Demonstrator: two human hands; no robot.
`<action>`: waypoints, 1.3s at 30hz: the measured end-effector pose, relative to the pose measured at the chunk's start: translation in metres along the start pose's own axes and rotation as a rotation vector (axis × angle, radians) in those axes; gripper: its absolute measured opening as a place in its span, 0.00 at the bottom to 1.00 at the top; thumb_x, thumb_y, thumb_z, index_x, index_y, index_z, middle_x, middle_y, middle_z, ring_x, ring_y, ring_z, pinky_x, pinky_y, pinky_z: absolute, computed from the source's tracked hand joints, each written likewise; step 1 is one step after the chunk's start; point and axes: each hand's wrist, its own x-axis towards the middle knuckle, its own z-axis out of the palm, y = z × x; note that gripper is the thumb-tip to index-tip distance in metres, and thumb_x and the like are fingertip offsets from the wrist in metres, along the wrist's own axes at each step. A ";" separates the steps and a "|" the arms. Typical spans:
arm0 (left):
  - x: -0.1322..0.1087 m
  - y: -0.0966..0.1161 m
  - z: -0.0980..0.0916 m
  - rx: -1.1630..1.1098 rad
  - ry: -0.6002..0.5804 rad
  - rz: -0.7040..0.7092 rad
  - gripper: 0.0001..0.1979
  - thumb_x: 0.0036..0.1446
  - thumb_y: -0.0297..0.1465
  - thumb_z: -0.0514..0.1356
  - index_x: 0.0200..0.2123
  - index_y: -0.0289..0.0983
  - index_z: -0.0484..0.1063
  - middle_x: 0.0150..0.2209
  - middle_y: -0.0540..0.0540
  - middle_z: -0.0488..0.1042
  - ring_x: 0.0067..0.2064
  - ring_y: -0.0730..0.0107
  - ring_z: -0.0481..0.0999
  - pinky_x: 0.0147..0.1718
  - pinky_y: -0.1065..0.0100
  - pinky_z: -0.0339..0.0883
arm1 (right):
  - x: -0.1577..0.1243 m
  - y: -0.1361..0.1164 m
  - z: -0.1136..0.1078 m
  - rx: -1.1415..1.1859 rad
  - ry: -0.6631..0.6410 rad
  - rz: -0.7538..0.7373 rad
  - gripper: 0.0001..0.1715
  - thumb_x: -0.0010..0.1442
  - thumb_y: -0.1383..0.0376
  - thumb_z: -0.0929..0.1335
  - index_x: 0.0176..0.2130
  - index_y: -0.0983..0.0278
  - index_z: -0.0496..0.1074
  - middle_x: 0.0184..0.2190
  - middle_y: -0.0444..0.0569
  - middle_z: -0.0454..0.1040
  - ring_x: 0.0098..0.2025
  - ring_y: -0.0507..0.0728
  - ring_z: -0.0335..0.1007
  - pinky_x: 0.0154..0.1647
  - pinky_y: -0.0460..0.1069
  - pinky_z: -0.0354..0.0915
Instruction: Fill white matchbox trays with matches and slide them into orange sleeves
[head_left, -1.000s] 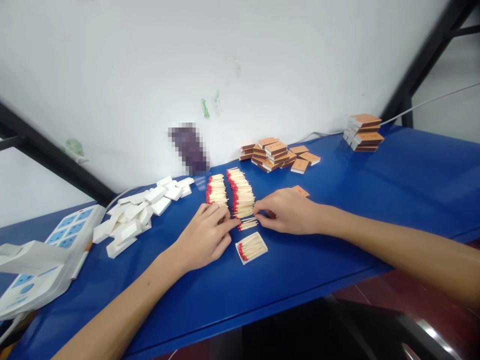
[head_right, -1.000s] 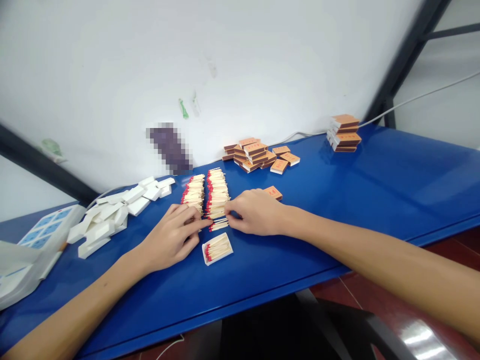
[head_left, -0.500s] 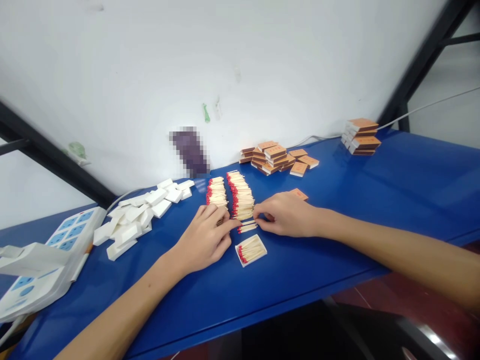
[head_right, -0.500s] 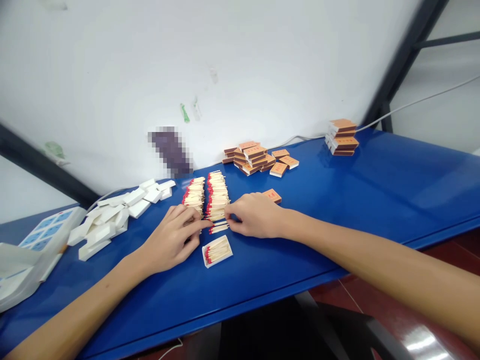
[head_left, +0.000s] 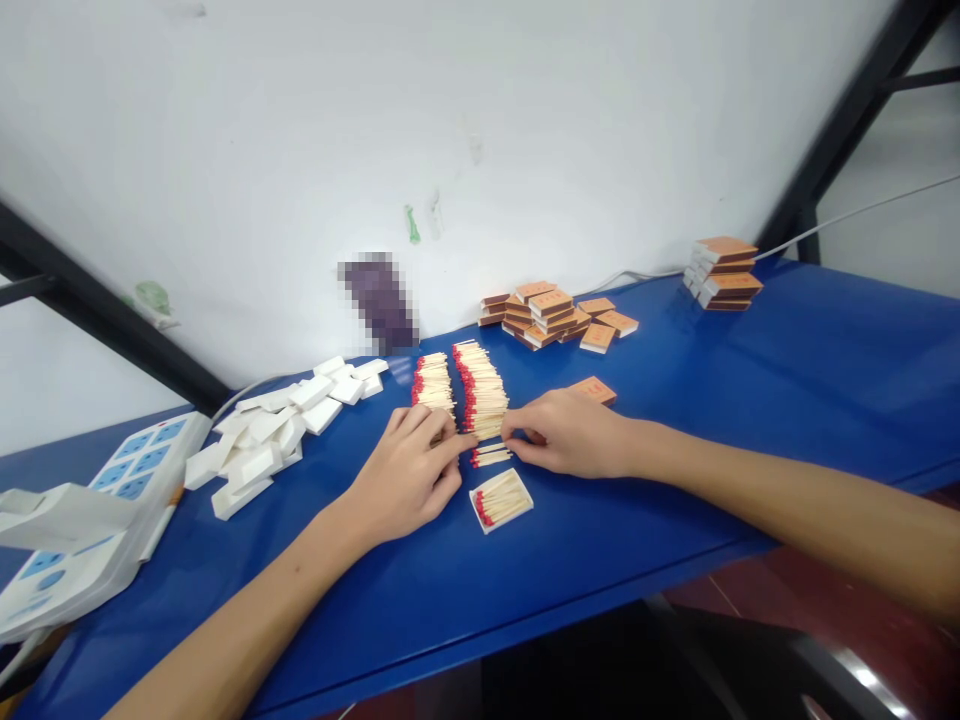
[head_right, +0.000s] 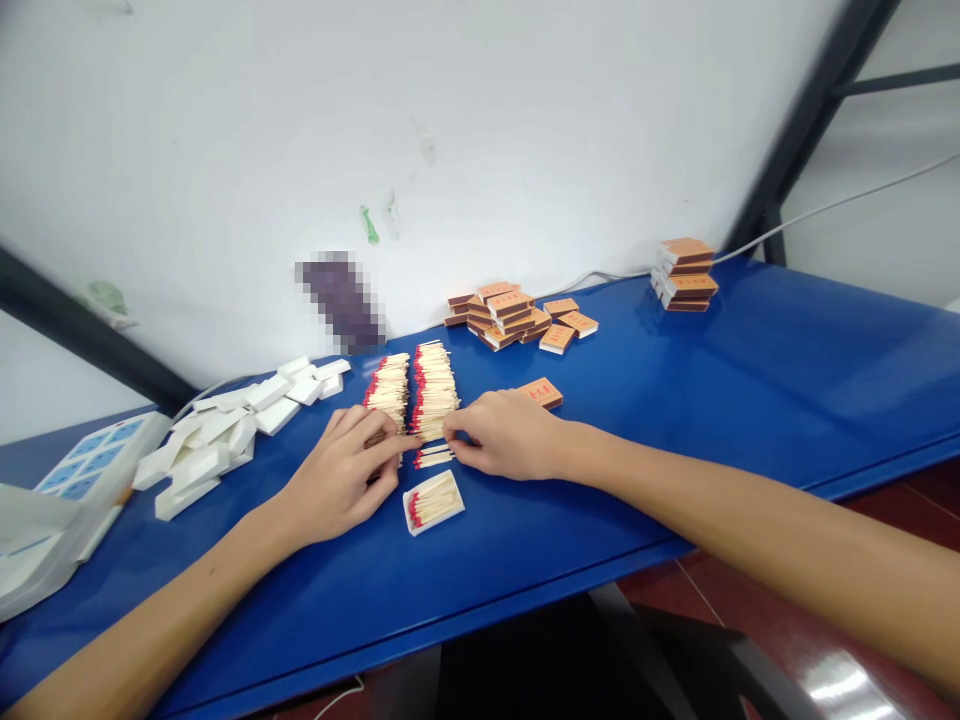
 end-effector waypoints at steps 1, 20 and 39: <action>0.000 0.000 0.000 -0.001 -0.002 0.001 0.16 0.65 0.24 0.52 0.52 0.37 0.75 0.40 0.42 0.70 0.43 0.57 0.66 0.41 0.56 0.58 | 0.000 0.000 0.000 -0.001 0.002 -0.002 0.06 0.62 0.70 0.66 0.33 0.64 0.72 0.25 0.42 0.71 0.25 0.49 0.61 0.29 0.47 0.46; 0.000 0.001 0.000 -0.009 -0.008 -0.003 0.12 0.69 0.30 0.53 0.46 0.38 0.76 0.39 0.43 0.70 0.42 0.60 0.66 0.42 0.57 0.58 | -0.001 -0.001 -0.002 0.014 0.002 -0.031 0.06 0.62 0.69 0.65 0.33 0.64 0.71 0.25 0.42 0.71 0.26 0.50 0.62 0.29 0.47 0.47; 0.001 0.001 0.001 -0.001 0.000 -0.004 0.12 0.68 0.29 0.54 0.45 0.38 0.77 0.38 0.43 0.70 0.41 0.60 0.67 0.43 0.56 0.57 | -0.001 -0.001 -0.002 0.030 0.005 -0.037 0.06 0.63 0.69 0.66 0.33 0.64 0.72 0.25 0.42 0.71 0.27 0.50 0.63 0.29 0.47 0.47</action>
